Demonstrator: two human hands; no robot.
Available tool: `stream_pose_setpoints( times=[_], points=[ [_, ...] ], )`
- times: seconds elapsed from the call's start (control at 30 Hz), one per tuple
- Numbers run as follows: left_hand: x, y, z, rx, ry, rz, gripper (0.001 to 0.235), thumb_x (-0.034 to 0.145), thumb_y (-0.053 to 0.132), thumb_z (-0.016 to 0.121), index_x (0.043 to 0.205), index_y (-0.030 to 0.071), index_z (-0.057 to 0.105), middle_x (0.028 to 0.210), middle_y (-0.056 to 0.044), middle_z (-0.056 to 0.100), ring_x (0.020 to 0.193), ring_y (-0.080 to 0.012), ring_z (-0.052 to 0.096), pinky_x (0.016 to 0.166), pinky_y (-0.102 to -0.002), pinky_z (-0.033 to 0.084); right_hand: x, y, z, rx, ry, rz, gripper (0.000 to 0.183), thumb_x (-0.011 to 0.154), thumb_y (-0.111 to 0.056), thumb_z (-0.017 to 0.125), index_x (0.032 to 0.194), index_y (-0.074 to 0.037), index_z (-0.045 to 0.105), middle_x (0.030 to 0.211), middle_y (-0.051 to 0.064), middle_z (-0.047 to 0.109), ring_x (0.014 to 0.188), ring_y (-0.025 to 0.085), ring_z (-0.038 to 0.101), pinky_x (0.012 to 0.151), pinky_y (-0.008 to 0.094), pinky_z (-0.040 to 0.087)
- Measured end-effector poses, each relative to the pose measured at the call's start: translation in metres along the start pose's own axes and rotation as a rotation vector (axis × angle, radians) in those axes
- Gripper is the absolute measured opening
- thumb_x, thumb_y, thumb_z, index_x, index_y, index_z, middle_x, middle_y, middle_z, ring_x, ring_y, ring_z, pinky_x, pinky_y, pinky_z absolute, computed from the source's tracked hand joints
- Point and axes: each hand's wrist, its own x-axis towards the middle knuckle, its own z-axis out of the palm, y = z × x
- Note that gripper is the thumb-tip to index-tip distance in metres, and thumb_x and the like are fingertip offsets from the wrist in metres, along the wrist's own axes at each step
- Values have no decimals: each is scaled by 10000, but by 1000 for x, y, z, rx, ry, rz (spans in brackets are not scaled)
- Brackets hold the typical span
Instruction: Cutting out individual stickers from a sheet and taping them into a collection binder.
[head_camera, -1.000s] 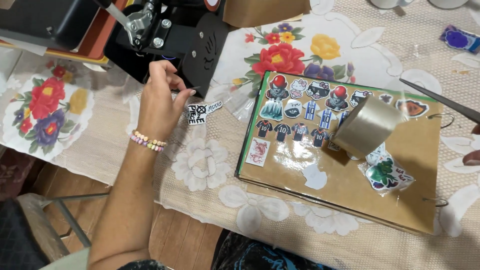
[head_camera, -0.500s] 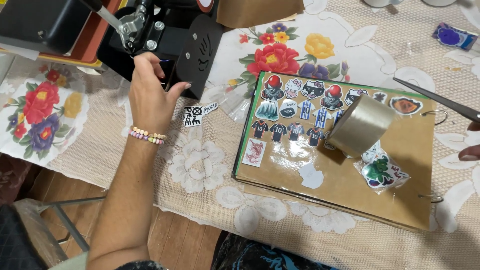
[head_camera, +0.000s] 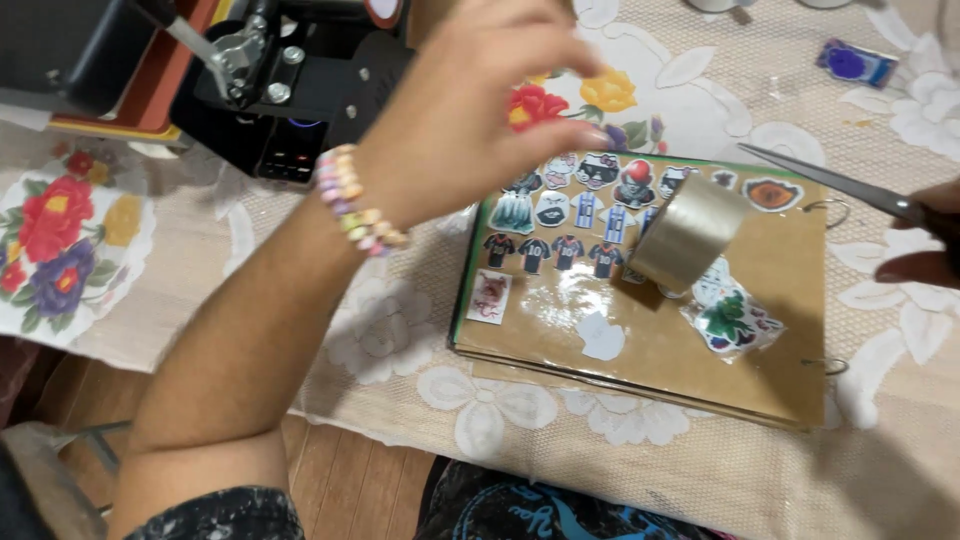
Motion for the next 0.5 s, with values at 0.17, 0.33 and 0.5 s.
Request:
stream_pose_setpoints(
  times=[0.17,0.33,0.5],
  points=[
    [64,24,67,-94,-100,286,454,803,364,960,1040,116,662,1041,-75,584,940,-291,564,767,-452,422,0,-177,-75,-22,81,-405,608,527,-296,938,980,29,696,749,132,649,587,261,588,597,340,470],
    [90,21,98,-129,-224,311,390,760,426,964,848,176,679,1014,-27,587,1003,-271,515,799,-463,413,-6,-218,-92,-147,62,-293,471,671,-299,893,986,7,722,780,106,665,600,267,568,626,356,464],
    [92,13,107,-219,-252,308,159,730,221,829,777,197,678,1011,-10,601,1039,-262,516,810,-475,416,-6,-240,-100,-212,38,-293,402,735,-307,867,956,-10,710,765,88,641,629,269,556,642,358,456]
  ],
)
